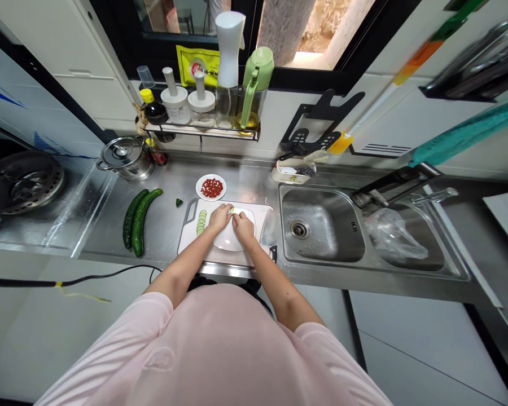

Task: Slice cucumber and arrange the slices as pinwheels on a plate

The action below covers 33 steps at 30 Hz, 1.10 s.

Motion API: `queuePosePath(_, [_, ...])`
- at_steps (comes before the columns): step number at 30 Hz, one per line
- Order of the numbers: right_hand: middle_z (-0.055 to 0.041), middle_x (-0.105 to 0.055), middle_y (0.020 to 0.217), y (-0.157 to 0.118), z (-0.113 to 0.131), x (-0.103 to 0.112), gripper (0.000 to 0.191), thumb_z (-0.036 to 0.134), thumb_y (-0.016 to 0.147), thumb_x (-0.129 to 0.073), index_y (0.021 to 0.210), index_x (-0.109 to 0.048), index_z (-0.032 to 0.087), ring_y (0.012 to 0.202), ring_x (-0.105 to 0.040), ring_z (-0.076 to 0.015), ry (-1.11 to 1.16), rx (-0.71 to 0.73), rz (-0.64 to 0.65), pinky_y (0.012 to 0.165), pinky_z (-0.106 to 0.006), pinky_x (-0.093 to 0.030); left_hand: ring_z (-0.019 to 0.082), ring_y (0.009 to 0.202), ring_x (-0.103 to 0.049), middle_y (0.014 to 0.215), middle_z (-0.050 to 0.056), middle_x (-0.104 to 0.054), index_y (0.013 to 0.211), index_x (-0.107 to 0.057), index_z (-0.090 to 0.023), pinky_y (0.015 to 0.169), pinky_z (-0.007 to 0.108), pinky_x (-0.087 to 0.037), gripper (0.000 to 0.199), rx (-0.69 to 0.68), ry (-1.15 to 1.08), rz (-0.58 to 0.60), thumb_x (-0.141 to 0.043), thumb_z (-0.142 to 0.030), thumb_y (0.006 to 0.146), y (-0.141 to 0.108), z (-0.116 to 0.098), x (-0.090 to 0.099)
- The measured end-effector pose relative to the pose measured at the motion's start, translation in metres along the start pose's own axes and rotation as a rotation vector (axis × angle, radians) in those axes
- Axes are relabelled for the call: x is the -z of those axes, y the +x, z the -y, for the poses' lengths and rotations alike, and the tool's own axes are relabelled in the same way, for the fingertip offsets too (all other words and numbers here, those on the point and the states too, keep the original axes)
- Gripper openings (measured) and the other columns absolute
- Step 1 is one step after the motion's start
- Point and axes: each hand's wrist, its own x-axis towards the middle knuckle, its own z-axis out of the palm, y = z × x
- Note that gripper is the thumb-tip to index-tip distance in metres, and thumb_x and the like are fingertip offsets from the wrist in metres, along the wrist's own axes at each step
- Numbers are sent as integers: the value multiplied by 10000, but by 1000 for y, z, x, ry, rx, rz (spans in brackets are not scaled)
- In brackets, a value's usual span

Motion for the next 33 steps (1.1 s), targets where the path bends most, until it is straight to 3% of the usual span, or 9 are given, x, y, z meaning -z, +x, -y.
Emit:
queuePosePath(19, [-64, -511, 1049, -8, -4, 1, 376, 329, 969, -262, 1191, -550, 233, 813, -512, -146, 16, 1, -43, 693, -235, -345, 177, 931, -553, 1087, 71, -563, 1177, -530, -230, 824, 268, -410, 331, 6, -23, -21, -473, -184, 855, -5, 1, 5])
queuePosePath(33, [-72, -515, 1062, -4, -1, 2, 368, 361, 964, -282, 1184, -551, 236, 837, -533, -153, -6, -8, -3, 703, -240, -364, 200, 948, -551, 1092, 73, -534, 1180, -551, -272, 789, 288, -414, 310, 15, 78, -8, -446, -275, 888, -6, -4, -3])
